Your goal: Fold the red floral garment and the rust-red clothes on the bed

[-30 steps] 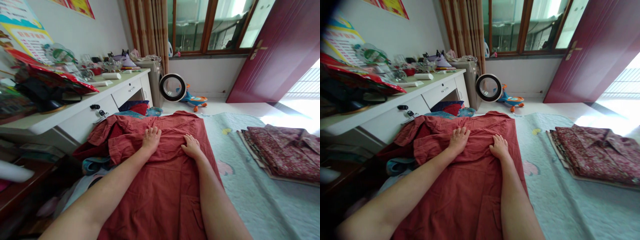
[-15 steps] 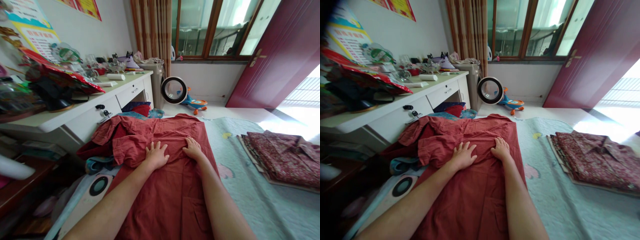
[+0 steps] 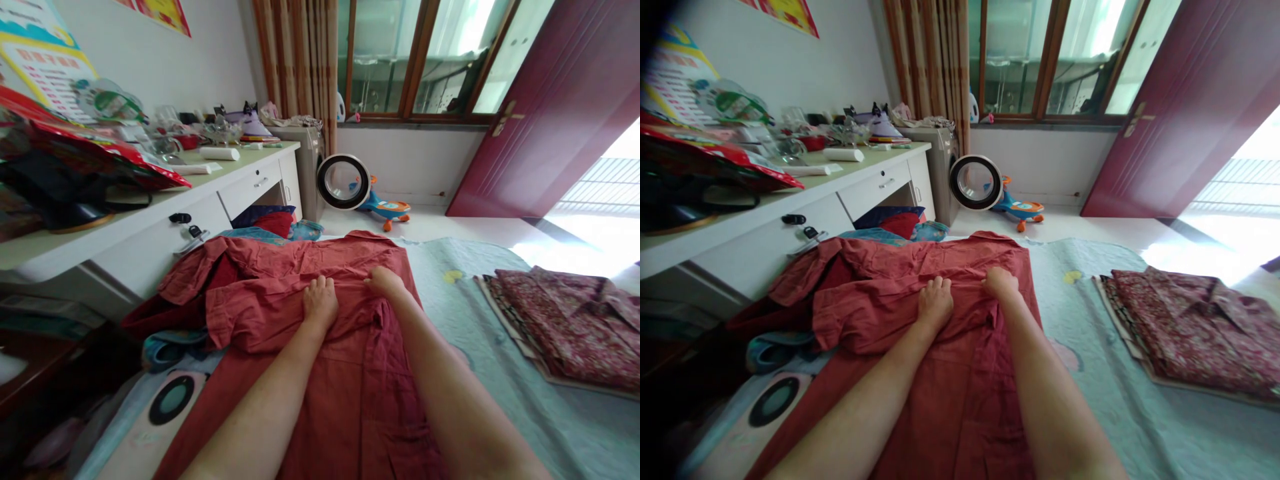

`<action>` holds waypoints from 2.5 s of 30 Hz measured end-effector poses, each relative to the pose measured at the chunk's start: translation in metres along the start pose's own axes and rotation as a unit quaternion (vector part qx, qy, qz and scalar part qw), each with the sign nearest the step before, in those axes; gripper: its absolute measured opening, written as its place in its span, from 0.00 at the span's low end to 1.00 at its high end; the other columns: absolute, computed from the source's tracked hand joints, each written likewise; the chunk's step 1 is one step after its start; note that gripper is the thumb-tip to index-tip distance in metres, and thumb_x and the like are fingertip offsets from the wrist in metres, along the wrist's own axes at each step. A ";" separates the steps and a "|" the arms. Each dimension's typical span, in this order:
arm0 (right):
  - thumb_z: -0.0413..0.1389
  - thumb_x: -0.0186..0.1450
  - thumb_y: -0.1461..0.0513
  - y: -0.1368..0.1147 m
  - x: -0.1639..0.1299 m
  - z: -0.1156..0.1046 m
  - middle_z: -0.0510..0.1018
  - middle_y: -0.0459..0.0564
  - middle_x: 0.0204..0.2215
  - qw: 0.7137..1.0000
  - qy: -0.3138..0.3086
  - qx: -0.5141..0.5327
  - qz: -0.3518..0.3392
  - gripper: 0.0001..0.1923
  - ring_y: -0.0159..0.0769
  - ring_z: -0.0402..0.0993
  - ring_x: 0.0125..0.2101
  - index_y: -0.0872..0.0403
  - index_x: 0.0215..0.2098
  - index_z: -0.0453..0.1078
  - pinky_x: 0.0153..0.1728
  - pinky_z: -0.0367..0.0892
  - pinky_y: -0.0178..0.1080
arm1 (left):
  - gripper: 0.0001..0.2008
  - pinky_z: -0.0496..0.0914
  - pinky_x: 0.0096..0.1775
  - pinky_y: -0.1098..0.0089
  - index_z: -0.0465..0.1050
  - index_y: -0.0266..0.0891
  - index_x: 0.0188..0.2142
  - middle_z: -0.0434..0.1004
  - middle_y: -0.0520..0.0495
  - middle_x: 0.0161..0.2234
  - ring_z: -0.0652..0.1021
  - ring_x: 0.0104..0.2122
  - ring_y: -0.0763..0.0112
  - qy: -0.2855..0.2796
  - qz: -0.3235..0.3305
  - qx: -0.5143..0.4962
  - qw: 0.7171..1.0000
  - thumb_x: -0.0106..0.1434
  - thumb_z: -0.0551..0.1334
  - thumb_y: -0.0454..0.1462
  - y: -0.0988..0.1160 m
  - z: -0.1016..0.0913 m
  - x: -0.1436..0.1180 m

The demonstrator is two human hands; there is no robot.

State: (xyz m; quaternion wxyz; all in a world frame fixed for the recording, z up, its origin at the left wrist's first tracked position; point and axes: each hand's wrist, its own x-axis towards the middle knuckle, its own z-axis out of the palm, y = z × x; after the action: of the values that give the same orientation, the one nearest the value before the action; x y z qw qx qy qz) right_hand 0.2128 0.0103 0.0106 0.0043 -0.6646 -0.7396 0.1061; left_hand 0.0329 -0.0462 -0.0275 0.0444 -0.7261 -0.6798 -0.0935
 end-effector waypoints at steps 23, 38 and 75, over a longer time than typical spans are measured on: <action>0.45 0.65 0.58 -0.025 0.007 0.043 0.55 0.49 0.68 0.997 0.065 0.025 -0.038 0.29 0.44 0.47 0.66 0.49 0.64 0.60 0.63 0.45 0.53 | 0.17 0.67 0.51 0.60 0.71 0.40 0.50 0.71 0.39 0.52 0.69 0.52 0.57 -0.026 0.071 -0.059 0.995 0.67 0.48 0.33 -0.007 0.007 0.027; 0.45 0.66 0.59 -0.024 0.014 0.045 0.58 0.46 0.67 0.994 0.059 0.055 -0.076 0.27 0.41 0.50 0.66 0.47 0.63 0.61 0.64 0.41 0.55 | 0.32 0.44 0.61 0.35 0.54 0.48 0.67 0.45 0.38 0.70 0.47 0.68 0.39 -0.107 -0.027 -0.059 0.992 0.63 0.54 0.41 -0.003 0.020 0.025; 0.47 0.67 0.63 0.017 0.056 0.038 0.73 0.55 0.54 0.961 0.253 0.096 -0.059 0.19 0.41 0.65 0.56 0.55 0.53 0.71 0.58 0.58 0.42 | 0.38 0.42 0.61 0.34 0.55 0.49 0.67 0.46 0.43 0.70 0.46 0.68 0.39 -0.100 0.055 -0.063 0.991 0.63 0.46 0.62 0.005 0.016 0.017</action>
State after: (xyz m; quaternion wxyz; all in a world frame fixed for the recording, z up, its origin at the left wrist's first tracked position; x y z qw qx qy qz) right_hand 0.2175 0.0612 -0.0373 0.2615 -0.6216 -0.7384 0.0046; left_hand 0.0400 -0.0264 -0.0393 -0.0648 -0.7692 -0.6328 -0.0608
